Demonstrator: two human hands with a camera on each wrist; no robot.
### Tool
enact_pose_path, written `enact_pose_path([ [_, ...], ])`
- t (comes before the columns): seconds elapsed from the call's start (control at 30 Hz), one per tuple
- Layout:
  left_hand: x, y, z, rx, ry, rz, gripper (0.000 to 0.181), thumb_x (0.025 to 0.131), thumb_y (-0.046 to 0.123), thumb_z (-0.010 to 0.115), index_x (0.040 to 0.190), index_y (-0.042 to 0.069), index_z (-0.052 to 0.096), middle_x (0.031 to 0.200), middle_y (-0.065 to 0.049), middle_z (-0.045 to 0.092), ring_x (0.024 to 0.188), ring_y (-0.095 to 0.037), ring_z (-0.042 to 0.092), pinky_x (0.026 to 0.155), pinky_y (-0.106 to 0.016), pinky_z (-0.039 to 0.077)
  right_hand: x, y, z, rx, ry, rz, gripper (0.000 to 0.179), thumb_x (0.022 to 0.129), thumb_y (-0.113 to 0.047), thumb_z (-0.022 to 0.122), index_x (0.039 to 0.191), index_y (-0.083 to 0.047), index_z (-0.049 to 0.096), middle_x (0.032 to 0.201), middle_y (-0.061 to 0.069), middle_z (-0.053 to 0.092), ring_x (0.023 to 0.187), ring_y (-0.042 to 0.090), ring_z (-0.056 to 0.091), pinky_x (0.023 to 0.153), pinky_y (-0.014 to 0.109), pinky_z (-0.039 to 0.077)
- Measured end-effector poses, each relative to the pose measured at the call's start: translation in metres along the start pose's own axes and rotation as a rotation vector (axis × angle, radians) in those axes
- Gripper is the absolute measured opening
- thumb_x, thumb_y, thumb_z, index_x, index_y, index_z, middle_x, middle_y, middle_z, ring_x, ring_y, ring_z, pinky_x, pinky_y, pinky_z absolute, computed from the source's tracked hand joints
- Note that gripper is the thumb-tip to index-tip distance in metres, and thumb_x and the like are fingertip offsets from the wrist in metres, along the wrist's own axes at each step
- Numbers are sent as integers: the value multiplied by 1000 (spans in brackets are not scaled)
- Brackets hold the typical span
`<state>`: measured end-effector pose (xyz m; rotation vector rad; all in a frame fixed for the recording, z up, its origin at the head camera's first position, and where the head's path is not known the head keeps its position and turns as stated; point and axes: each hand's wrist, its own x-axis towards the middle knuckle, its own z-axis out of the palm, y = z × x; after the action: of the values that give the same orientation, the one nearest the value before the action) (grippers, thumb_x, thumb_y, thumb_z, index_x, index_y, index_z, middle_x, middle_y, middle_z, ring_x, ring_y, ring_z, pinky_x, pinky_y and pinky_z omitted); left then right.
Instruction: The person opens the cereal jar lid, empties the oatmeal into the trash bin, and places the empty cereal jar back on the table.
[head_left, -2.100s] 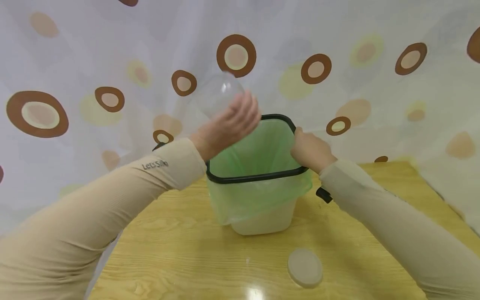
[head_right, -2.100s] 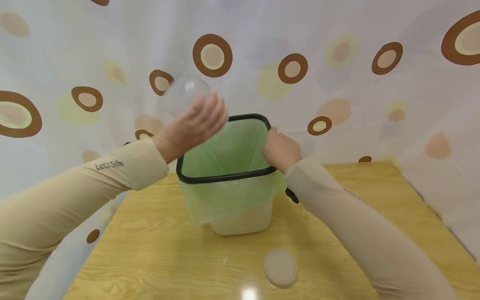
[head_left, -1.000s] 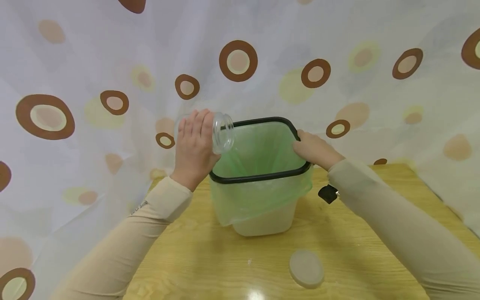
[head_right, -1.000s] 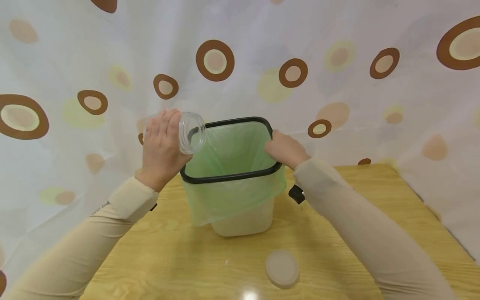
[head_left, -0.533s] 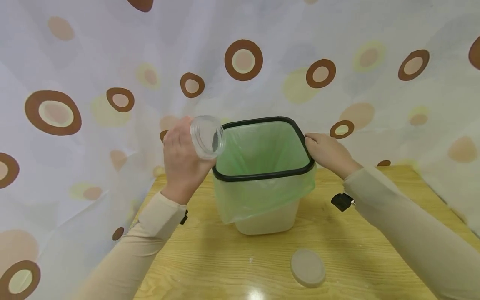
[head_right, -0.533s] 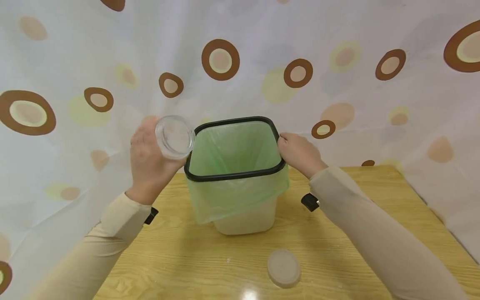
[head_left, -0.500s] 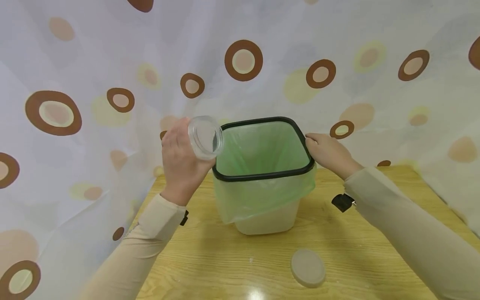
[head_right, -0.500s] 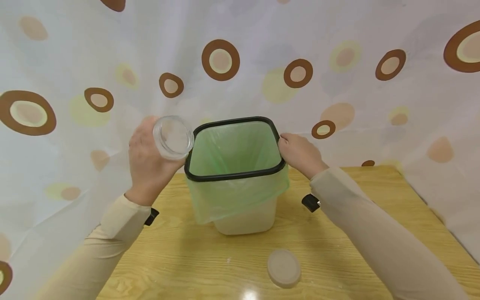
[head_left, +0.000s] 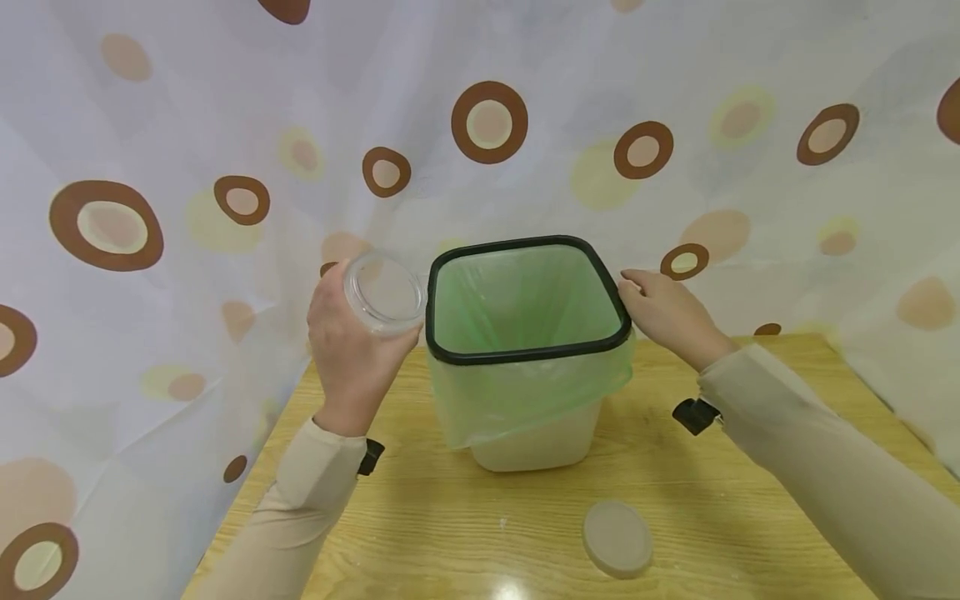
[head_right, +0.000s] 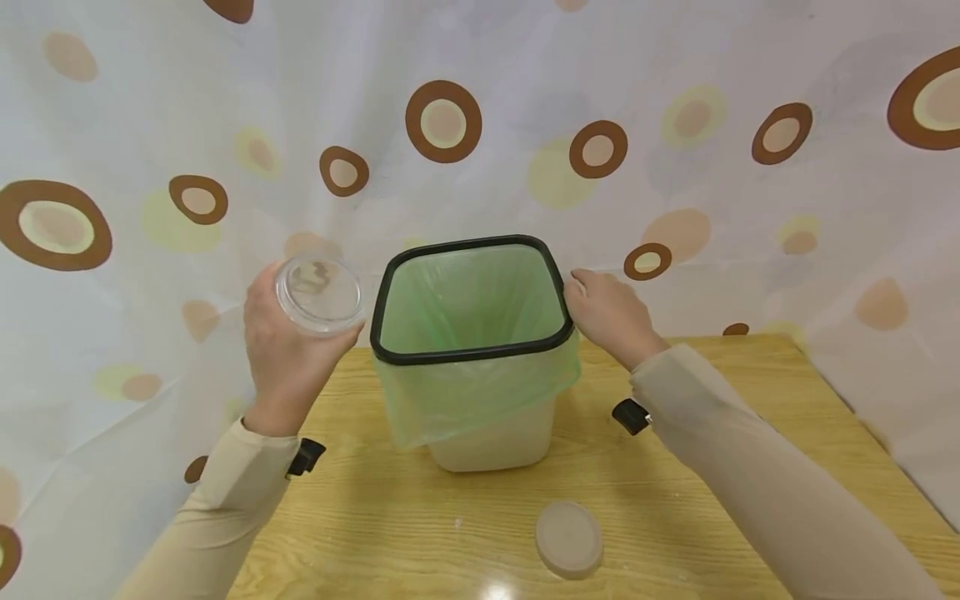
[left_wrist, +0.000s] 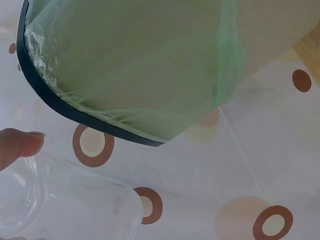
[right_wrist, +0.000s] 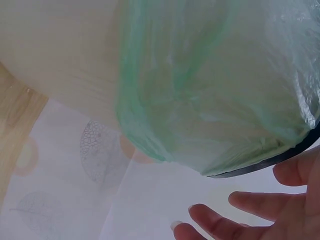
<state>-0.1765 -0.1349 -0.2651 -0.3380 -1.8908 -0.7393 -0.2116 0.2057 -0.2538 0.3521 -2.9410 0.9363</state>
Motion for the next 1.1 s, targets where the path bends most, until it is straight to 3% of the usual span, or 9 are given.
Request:
enact_pose_path([
  [0.13,-7,-2,-2,-7,6,-59,79,65,19,85,128,-7,45,121,-23,54,111,-39,51,98,-49,38,-2,-1,0,13,27,-2,61,105,-37,19,149,4,29,150,28,32,135,47,31,107,60,26],
  [0.37,-20,-4,-4,-67,11,-252,87,59,15,90,131,-3,44,123,-20,53,113,-34,50,97,-50,38,-8,1,1,37,42,-8,62,105,-38,19,150,3,28,150,27,33,135,47,32,106,60,26],
  [0.63,-38,-8,-8,-56,11,-304,88,59,14,89,132,-4,43,124,-21,52,113,-35,49,96,-52,38,-12,4,5,37,65,-14,61,105,-37,21,149,4,28,149,29,33,132,48,35,105,61,27],
  [0.97,-52,-5,-13,-85,-37,-500,101,60,15,92,142,-2,34,138,-22,45,120,-38,46,99,-56,36,-14,7,8,19,87,-31,58,106,-34,24,149,6,28,148,31,32,132,50,33,106,62,26],
  [1.1,-55,-2,-14,-87,-42,-539,103,59,17,93,142,-2,34,138,-22,45,121,-37,46,99,-54,36,-15,9,8,19,81,-27,59,107,-35,23,150,5,26,149,32,30,132,51,32,105,63,25],
])
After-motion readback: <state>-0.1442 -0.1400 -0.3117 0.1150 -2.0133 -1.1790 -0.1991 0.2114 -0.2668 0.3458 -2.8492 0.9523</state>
